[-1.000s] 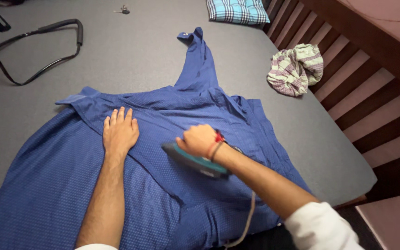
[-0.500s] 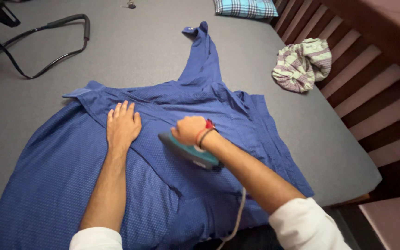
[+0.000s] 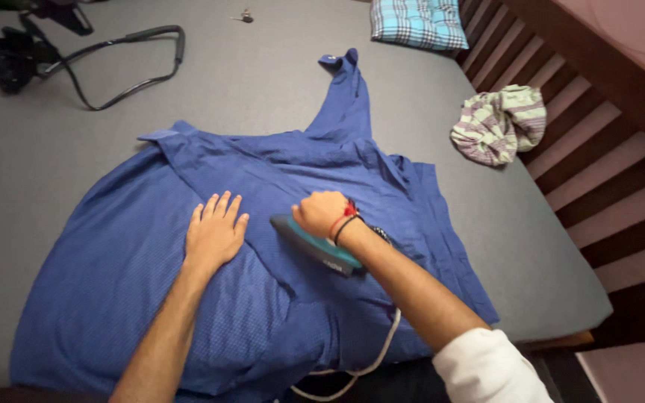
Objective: The person irons a blue patterned shirt laid out on a bed using a handheld iron. They smooth the fabric with one hand while moving the iron across the shirt's body and sleeves.
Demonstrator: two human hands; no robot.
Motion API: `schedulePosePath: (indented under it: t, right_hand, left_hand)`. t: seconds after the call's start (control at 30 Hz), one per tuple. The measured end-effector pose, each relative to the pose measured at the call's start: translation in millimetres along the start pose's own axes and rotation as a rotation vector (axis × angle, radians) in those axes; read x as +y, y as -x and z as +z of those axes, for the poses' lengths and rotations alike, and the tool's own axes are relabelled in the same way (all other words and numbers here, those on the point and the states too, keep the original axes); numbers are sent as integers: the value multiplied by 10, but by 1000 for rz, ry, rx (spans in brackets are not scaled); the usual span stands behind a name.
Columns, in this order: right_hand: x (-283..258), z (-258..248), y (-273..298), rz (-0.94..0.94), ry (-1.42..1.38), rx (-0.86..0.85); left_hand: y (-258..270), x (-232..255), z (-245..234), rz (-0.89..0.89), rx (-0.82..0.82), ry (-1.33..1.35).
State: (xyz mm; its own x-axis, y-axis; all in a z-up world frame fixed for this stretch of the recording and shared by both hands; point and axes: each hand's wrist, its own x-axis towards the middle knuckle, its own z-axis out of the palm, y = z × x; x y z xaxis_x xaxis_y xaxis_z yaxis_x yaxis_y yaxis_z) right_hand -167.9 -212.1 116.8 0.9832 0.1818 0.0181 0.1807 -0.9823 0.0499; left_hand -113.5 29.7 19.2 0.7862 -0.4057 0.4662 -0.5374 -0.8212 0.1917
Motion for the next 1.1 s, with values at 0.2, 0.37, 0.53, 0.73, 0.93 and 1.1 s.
schedulePosePath:
  t: [0.2, 0.37, 0.53, 0.73, 0.93, 1.1]
  right_hand:
    - [3, 148, -646, 67, -28, 29]
    - [18, 208, -654, 100, -88, -8]
    - [-102, 97, -191, 121, -76, -41]
    - [-261, 44, 172, 149, -26, 103]
    - [-310, 323, -110, 149, 45, 278]
    - [-193, 449, -533, 125, 59, 343]
  left_hand:
    - [63, -29, -55, -100, 42, -15]
    - [71, -47, -29, -98, 65, -12]
    - [100, -84, 27, -88, 84, 4]
    - [67, -126, 71, -64, 59, -20]
    - [-48, -187, 142, -76, 42, -35]
    - [-266, -230, 223, -113, 35, -42]
